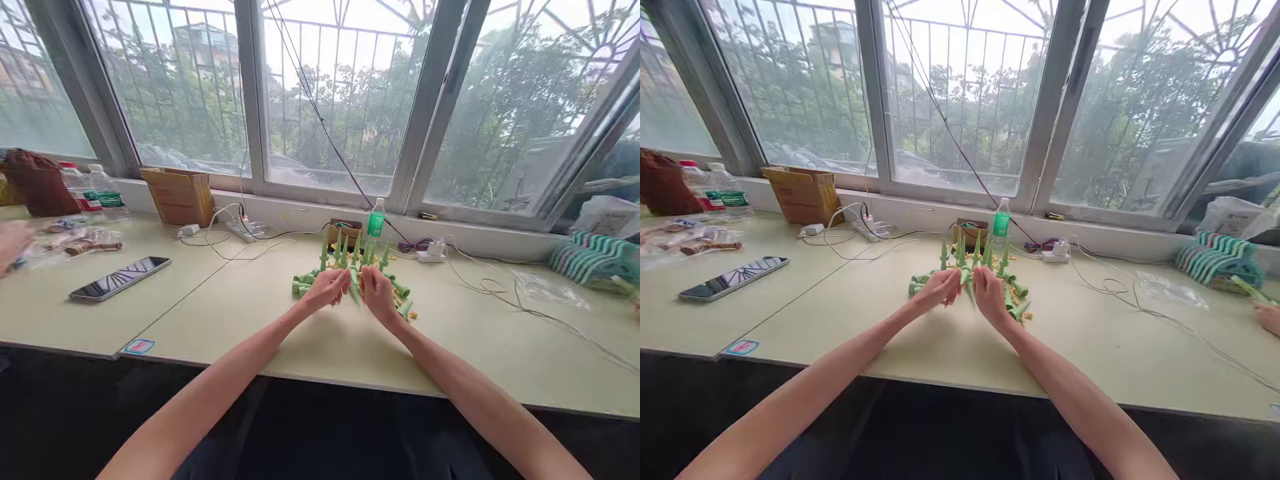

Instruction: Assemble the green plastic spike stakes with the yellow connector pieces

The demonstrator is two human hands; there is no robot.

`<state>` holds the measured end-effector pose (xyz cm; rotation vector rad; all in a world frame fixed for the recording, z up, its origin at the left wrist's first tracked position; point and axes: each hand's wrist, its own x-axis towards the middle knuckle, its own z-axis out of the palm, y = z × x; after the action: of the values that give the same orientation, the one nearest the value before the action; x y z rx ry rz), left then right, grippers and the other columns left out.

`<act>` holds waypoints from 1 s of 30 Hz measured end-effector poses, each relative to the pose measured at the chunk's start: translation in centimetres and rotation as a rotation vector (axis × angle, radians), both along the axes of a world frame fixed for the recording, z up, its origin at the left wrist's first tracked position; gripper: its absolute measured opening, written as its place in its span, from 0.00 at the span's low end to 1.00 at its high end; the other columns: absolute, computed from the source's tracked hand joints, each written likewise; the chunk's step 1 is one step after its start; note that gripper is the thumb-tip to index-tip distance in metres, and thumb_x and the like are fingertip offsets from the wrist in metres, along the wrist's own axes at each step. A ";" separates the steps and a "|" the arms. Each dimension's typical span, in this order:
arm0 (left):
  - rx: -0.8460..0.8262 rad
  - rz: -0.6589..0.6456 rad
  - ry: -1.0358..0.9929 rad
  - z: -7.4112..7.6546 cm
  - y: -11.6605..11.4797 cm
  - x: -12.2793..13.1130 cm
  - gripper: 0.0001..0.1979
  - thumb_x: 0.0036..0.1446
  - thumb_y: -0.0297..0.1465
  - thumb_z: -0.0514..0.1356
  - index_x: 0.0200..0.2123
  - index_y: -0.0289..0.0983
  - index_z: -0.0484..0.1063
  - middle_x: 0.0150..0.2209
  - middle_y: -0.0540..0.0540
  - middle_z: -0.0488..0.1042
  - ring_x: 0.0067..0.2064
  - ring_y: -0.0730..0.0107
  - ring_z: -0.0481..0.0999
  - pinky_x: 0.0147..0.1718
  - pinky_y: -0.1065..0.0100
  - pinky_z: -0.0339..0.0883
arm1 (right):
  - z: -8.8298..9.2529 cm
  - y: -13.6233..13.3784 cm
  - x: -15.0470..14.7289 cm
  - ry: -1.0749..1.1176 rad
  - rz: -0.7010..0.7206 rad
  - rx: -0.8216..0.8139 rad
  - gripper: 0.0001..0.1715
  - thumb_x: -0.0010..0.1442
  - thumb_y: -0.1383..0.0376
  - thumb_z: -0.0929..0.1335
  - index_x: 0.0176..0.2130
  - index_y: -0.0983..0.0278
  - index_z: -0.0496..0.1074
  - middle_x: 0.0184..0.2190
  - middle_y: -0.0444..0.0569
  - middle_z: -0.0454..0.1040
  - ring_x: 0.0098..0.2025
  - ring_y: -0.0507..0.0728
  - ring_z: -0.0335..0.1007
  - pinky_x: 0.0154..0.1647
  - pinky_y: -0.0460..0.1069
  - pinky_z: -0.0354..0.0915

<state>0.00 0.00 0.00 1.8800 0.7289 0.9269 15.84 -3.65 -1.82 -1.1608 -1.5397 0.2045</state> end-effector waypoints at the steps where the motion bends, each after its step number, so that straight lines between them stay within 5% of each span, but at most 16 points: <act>1: -0.001 -0.008 -0.001 0.0 0.0 -0.1 0.30 0.57 0.57 0.48 0.25 0.34 0.65 0.16 0.52 0.65 0.14 0.77 0.65 0.13 0.76 0.56 | 0.0 0.0 0.0 0.002 0.010 -0.008 0.25 0.68 0.50 0.55 0.25 0.61 0.55 0.16 0.39 0.59 0.17 0.49 0.54 0.22 0.45 0.54; 19: 0.279 0.035 0.031 -1.2 0.6 -0.6 0.19 0.54 0.46 0.60 0.38 0.36 0.65 0.31 0.51 0.68 0.19 0.83 0.62 0.16 0.77 0.63 | 0.4 0.0 -0.1 0.089 0.110 -0.094 0.28 0.67 0.48 0.56 0.21 0.60 0.54 0.11 0.40 0.60 0.13 0.49 0.55 0.18 0.46 0.54; 30: 0.211 0.085 -0.028 -0.6 0.4 -0.4 0.21 0.57 0.48 0.56 0.42 0.36 0.67 0.32 0.49 0.70 0.19 0.81 0.65 0.14 0.77 0.58 | 0.1 -0.3 -0.6 0.087 0.164 -0.090 0.28 0.67 0.49 0.55 0.23 0.61 0.58 0.14 0.41 0.63 0.14 0.50 0.57 0.19 0.46 0.55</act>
<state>-0.38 0.37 -0.59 2.0273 0.7225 1.1187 15.25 -3.99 -1.76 -1.0812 -1.5619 0.4329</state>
